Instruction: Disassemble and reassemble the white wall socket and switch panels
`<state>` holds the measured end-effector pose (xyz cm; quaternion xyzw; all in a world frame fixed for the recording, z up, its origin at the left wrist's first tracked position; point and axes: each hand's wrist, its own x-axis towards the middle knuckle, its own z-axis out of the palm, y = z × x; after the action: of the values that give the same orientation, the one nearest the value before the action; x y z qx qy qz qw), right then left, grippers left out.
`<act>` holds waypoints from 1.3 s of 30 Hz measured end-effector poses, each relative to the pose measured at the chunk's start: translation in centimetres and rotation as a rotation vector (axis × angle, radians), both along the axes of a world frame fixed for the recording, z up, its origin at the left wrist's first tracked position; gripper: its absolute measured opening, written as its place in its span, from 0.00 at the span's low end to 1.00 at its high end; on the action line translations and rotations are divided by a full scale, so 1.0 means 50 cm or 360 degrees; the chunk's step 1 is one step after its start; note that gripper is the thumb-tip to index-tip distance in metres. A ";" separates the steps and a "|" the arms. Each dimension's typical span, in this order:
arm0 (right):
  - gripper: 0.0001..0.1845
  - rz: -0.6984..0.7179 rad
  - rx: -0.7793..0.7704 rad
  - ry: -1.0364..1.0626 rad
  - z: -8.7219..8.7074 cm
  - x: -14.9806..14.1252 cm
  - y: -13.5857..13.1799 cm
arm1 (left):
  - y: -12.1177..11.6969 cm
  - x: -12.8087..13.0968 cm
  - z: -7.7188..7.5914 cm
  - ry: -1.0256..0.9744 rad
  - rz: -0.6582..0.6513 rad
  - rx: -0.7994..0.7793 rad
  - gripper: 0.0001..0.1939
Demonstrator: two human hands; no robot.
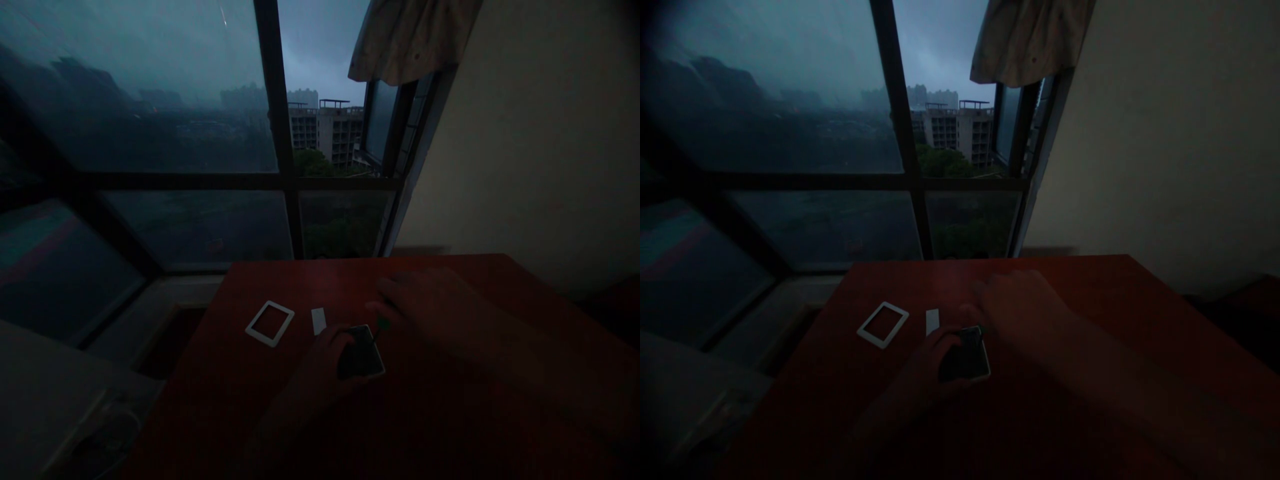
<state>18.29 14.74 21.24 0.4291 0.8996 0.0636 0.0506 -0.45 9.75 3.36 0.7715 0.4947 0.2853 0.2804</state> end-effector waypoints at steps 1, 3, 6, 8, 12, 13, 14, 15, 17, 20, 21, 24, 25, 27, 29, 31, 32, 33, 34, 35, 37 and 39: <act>0.17 0.0007 0.0002 0.0035 -0.002 0.004 0.001 | 0.000 0.000 0.000 0.0000 0.0000 0.0001 0.26; 0.09 0.0111 -0.0076 0.0170 -0.003 0.013 0.001 | 0.000 0.001 -0.001 -0.0001 0.0000 0.0000 0.26; 0.09 0.0296 -0.0286 0.0337 0.003 0.024 -0.001 | 0.000 0.001 -0.002 0.0006 0.0007 0.0006 0.27; 0.10 0.0298 -0.0298 0.0350 0.010 0.023 -0.002 | 0.000 0.001 -0.001 0.0013 0.0011 0.0005 0.27; 0.08 0.0201 -0.0152 0.0231 0.016 0.011 -0.002 | -0.001 0.001 0.003 -0.0001 0.0005 -0.0003 0.27; 0.08 0.0176 -0.0123 0.0197 0.016 0.008 0.000 | 0.000 0.001 0.004 -0.0003 -0.0002 -0.0014 0.27; 0.09 0.0148 -0.0101 0.0164 0.014 0.007 0.001 | 0.000 0.001 0.005 -0.0005 -0.0004 -0.0025 0.27; 0.10 0.0111 -0.0080 0.0131 0.012 0.005 0.003 | 0.000 0.001 0.005 -0.0007 -0.0003 -0.0030 0.27; 0.14 0.0026 -0.0026 0.0066 0.006 0.004 0.007 | 0.001 0.001 0.002 -0.0021 0.0004 -0.0022 0.27; 0.21 -0.0096 0.0075 -0.0021 -0.001 0.005 0.010 | 0.003 0.001 -0.003 -0.0046 0.0004 -0.0014 0.27; 0.22 -0.0126 0.0099 -0.0043 -0.001 0.006 0.011 | 0.003 0.001 -0.005 -0.0053 0.0001 -0.0010 0.27; 0.19 -0.0105 0.0038 -0.0001 0.001 0.011 0.012 | 0.003 0.001 -0.005 -0.0064 0.0004 0.0010 0.27; 0.16 -0.0042 -0.0030 0.0061 0.003 0.014 0.013 | 0.002 0.001 -0.005 -0.0064 0.0007 0.0011 0.28; 0.11 0.0119 -0.0181 0.0203 0.007 0.020 0.014 | 0.001 0.001 -0.002 -0.0048 0.0004 0.0004 0.27; 0.09 0.0213 -0.0256 0.0286 0.010 0.023 0.014 | 0.000 0.001 -0.001 -0.0030 0.0000 0.0004 0.27; 0.08 0.0213 -0.0246 0.0277 0.010 0.021 0.012 | 0.000 0.002 -0.002 -0.0028 0.0002 0.0022 0.26; 0.09 0.0188 -0.0219 0.0251 0.010 0.018 0.010 | 0.001 0.002 -0.003 -0.0038 0.0004 0.0033 0.27; 0.10 0.0156 -0.0188 0.0215 0.009 0.015 0.007 | 0.001 0.002 -0.004 -0.0049 0.0007 0.0040 0.27; 0.11 0.0121 -0.0159 0.0170 0.009 0.011 0.005 | 0.002 0.003 -0.004 -0.0056 0.0009 0.0042 0.27; 0.12 0.0083 -0.0130 0.0121 0.008 0.008 0.002 | 0.003 0.003 -0.005 -0.0057 0.0010 0.0040 0.27; 0.14 0.0007 -0.0082 0.0030 0.009 0.001 -0.002 | 0.004 0.003 -0.004 -0.0046 0.0011 0.0019 0.26; 0.16 -0.0051 -0.0056 -0.0045 0.010 -0.002 -0.004 | 0.004 0.003 -0.002 -0.0040 0.0012 -0.0004 0.26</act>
<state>18.17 14.56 21.75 0.4416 0.8927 0.0530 0.0718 -0.29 9.96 3.28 0.7656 0.4945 0.2954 0.2865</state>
